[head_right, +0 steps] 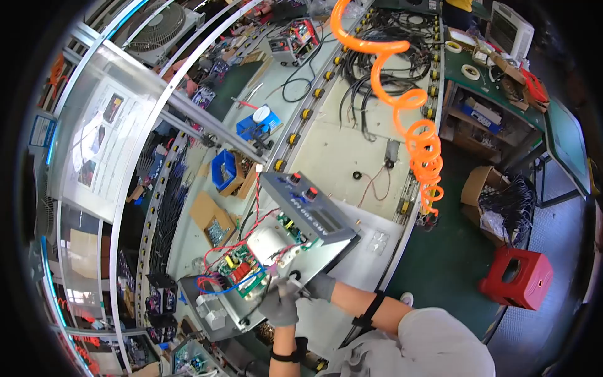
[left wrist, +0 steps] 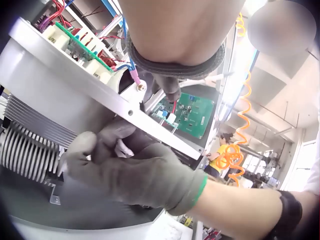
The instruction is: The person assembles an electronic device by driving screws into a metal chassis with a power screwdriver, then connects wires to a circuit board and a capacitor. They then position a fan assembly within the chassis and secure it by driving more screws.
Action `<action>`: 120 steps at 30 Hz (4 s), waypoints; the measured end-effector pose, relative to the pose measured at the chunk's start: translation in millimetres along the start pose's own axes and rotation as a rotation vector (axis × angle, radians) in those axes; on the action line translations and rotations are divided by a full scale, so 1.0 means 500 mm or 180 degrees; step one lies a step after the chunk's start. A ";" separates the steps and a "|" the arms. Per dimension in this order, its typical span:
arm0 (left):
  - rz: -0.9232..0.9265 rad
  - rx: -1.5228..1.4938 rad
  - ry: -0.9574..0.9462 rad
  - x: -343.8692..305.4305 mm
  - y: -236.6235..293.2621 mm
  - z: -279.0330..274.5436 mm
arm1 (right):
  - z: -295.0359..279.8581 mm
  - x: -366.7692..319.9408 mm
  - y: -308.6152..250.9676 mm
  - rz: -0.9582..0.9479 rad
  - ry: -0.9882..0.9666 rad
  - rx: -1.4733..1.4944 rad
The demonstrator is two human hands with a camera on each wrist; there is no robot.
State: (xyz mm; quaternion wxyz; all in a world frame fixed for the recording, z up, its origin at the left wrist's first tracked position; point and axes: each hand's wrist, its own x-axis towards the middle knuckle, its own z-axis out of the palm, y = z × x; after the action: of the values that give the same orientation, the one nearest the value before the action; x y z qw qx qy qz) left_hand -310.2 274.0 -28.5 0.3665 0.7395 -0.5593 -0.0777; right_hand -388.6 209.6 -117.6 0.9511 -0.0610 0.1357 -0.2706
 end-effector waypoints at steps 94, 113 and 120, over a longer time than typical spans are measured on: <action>-0.1279 -0.1951 -0.0566 0.037 -0.047 0.094 | -0.034 -0.076 -0.110 -0.2388 0.1377 -0.6231; -0.0939 0.0590 -0.0338 0.074 -0.161 0.114 | -0.052 -0.032 -0.198 -0.1212 0.0521 -0.5879; -0.1113 0.0623 -0.0230 0.085 -0.186 0.189 | -0.084 -0.005 -0.213 -0.1772 0.0329 -0.6438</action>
State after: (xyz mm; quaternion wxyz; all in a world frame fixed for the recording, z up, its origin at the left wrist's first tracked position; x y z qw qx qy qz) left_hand -272.7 203.6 -142.4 0.2536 0.8541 -0.4401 -0.1119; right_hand -455.9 118.9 -137.2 0.3542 -0.8446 0.3201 -0.2425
